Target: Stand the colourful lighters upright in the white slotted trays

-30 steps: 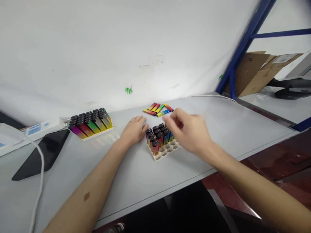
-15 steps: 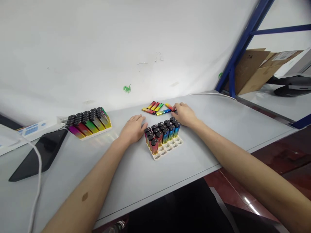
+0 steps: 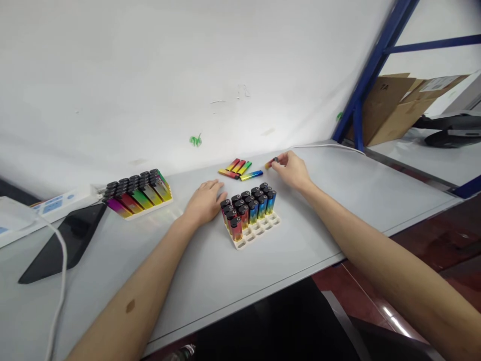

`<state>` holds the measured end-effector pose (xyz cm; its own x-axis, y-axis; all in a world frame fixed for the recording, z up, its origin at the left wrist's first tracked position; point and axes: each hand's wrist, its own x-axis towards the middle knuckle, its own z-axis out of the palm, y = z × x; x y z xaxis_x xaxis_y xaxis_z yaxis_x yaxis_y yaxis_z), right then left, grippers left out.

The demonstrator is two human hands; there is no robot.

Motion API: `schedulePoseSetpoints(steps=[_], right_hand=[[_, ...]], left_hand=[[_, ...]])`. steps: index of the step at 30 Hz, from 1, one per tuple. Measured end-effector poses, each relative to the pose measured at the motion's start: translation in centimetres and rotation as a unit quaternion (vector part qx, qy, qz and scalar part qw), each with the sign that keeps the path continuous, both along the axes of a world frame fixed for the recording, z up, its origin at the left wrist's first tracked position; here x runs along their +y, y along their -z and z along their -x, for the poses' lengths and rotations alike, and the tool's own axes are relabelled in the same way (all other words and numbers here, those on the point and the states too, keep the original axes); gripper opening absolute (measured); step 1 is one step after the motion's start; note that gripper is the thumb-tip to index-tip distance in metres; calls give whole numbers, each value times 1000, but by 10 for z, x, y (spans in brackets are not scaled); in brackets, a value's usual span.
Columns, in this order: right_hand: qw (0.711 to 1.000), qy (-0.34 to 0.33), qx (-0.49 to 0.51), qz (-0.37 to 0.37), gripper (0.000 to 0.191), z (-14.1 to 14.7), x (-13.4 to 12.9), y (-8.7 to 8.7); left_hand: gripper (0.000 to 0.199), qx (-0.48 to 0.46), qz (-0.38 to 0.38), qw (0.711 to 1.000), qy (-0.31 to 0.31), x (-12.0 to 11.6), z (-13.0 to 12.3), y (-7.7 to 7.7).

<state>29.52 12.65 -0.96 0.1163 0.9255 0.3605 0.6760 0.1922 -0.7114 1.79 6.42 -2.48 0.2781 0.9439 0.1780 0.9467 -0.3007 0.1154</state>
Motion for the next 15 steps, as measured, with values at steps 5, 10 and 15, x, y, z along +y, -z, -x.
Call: schedulePoseSetpoints(steps=[5, 10, 15], right_hand=[[980, -79, 180, -5, 25, 6, -7, -2], [986, -79, 140, 39, 35, 15, -10, 2], [981, -123, 130, 70, 40, 15, -15, 3]], left_hand=[[53, 7, 8, 1000, -3, 1, 1, -1], [54, 4, 10, 1000, -4, -2, -1, -3], [56, -2, 16, 1000, -4, -3, -3, -7]])
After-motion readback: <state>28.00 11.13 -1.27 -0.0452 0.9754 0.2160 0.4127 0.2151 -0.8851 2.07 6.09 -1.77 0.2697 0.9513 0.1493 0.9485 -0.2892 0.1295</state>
